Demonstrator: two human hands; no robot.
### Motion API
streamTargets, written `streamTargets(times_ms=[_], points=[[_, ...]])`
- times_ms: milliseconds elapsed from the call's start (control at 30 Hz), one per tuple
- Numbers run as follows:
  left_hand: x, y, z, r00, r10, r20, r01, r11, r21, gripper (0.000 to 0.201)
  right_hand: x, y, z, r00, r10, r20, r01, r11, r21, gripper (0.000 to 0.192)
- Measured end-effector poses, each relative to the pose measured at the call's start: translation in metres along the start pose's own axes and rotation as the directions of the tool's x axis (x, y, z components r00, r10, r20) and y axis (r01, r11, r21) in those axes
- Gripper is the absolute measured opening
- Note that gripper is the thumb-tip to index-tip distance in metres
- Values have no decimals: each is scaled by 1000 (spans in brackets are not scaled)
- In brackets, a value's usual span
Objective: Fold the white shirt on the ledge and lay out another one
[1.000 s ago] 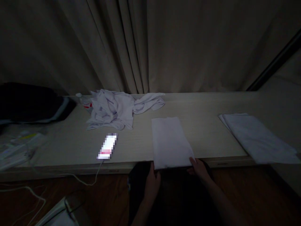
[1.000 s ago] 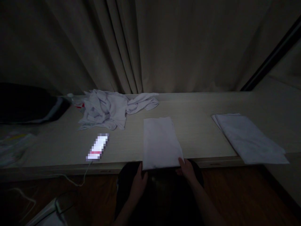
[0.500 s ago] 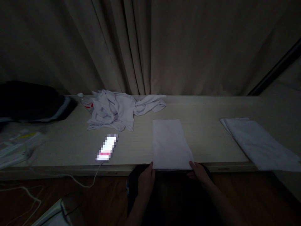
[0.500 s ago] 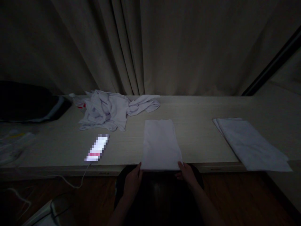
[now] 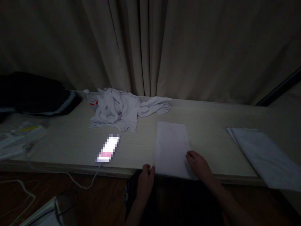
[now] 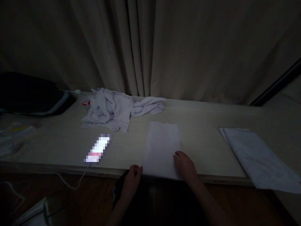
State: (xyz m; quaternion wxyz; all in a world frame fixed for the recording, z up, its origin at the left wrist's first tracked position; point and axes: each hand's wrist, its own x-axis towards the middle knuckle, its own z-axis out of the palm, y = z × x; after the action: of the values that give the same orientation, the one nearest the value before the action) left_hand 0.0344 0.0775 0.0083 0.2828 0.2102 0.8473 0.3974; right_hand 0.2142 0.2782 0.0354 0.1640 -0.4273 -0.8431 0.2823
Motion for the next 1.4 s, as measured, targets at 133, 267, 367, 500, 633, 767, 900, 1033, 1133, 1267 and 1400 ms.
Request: streamTargets(times_ms=[133, 267, 367, 500, 633, 767, 900, 1033, 1133, 1267, 1400], points=[[-2, -3, 5, 1000, -3, 24, 2, 999, 40, 49, 33, -55, 59, 881, -454, 133, 468, 877, -108, 43], [0, -12, 10, 998, -25, 65, 23, 999, 29, 50, 58, -80, 101, 728, -628, 274, 675, 726, -132, 42], [4, -14, 11, 994, -51, 101, 51, 999, -4, 49, 76, -86, 114, 664, -676, 318, 734, 670, -110, 41], [9, -18, 12, 989, -85, 117, 90, 995, -36, 47, 95, -92, 128, 662, -658, 359, 731, 672, -116, 49], [16, -27, 14, 987, -110, 117, 125, 983, -134, 47, 101, -92, 148, 700, -603, 382, 687, 715, -131, 61], [23, -32, 13, 959, -197, 204, 249, 929, -275, 32, 99, -87, 158, 703, -596, 388, 682, 720, -129, 62], [23, -29, 10, 948, -203, 247, 263, 933, -245, 28, 108, -87, 153, 722, -580, 378, 665, 731, -149, 67], [19, -20, 4, 949, -196, 247, 236, 961, -143, 35, 138, -91, 146, 823, -489, 288, 558, 791, -252, 68], [19, -16, 0, 947, -192, 256, 212, 976, -52, 39, 164, -91, 146, 860, -429, 275, 502, 806, -314, 68], [22, -16, -4, 940, -184, 287, 168, 983, 80, 39, 181, -88, 152, 883, -371, 288, 461, 804, -376, 71], [23, -16, -5, 920, -213, 328, 169, 973, 159, 36, 179, -84, 158, 896, -349, 275, 438, 794, -421, 72]])
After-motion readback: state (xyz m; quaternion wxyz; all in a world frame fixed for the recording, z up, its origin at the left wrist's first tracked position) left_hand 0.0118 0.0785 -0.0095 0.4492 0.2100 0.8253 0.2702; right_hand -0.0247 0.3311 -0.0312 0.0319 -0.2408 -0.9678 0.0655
